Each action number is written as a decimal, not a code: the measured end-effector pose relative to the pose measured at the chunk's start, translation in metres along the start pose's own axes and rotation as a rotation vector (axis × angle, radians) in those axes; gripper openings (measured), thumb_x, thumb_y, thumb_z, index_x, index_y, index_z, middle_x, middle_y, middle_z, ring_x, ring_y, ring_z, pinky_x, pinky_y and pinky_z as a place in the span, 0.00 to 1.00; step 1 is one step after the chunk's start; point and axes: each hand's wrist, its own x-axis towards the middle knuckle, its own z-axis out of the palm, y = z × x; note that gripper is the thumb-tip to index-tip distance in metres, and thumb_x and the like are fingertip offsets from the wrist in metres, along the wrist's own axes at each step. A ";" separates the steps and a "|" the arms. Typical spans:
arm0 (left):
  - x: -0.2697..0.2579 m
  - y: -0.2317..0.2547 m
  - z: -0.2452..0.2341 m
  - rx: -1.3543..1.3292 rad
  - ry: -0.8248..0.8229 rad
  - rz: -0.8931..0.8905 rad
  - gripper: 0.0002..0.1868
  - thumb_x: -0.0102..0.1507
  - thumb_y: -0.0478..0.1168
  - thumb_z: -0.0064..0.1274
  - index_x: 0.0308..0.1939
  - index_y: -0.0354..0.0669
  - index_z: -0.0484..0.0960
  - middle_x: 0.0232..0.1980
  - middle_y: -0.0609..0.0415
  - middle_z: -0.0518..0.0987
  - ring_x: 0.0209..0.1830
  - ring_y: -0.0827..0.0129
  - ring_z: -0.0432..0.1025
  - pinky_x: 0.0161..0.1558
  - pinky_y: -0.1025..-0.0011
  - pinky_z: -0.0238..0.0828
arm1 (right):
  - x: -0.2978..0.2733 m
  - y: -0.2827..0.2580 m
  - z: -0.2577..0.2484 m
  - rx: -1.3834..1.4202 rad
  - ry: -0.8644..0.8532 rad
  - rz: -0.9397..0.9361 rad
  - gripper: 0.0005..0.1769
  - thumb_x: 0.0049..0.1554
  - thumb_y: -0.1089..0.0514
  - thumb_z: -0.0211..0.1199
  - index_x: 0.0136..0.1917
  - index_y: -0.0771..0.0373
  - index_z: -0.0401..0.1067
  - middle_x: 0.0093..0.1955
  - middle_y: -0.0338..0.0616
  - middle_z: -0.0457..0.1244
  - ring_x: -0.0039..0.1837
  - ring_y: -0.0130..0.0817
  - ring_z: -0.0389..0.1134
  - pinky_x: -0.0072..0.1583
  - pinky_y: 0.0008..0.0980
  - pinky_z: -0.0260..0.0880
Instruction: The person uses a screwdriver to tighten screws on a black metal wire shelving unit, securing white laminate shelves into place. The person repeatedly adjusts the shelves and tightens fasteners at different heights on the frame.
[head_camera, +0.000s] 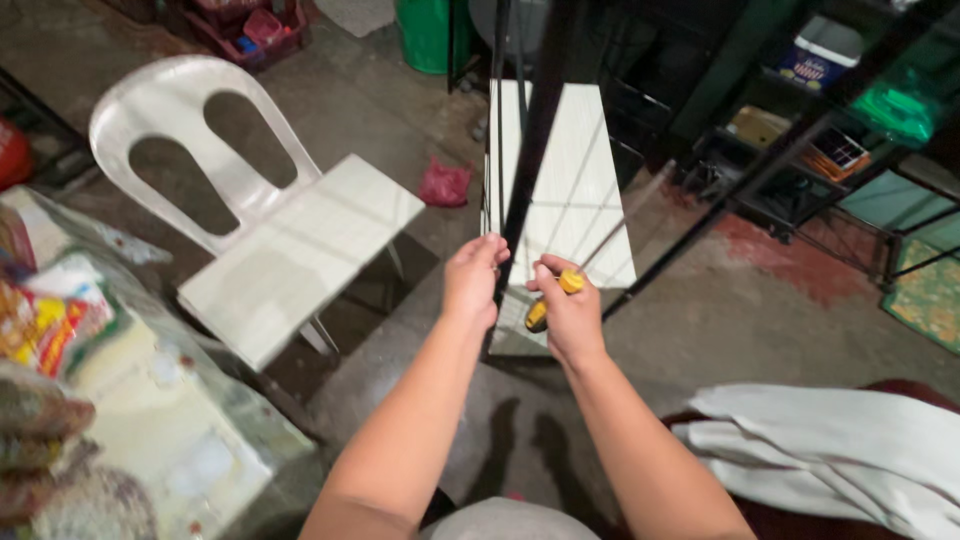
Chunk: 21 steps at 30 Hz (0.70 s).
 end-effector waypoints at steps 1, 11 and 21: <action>0.010 0.003 0.005 -0.013 -0.001 0.015 0.09 0.65 0.39 0.57 0.45 0.38 0.83 0.41 0.55 0.83 0.41 0.72 0.75 0.45 0.71 0.69 | 0.007 -0.002 0.006 -0.026 0.017 -0.045 0.19 0.60 0.61 0.64 0.62 0.73 0.71 0.53 0.44 0.69 0.49 0.28 0.71 0.52 0.27 0.71; 0.083 0.048 0.048 0.132 -0.199 -0.101 0.18 0.67 0.44 0.53 0.52 0.33 0.82 0.42 0.54 0.83 0.43 0.69 0.72 0.49 0.70 0.70 | 0.050 -0.004 0.059 -0.039 0.225 -0.179 0.28 0.62 0.60 0.61 0.73 0.72 0.62 0.68 0.50 0.64 0.67 0.31 0.65 0.67 0.29 0.65; 0.089 0.069 0.072 -0.070 -0.466 -0.340 0.15 0.67 0.40 0.57 0.51 0.30 0.80 0.37 0.52 0.81 0.34 0.69 0.74 0.39 0.71 0.73 | 0.065 -0.008 0.078 -0.068 0.247 -0.236 0.24 0.63 0.64 0.60 0.71 0.73 0.64 0.66 0.49 0.64 0.64 0.31 0.66 0.65 0.30 0.67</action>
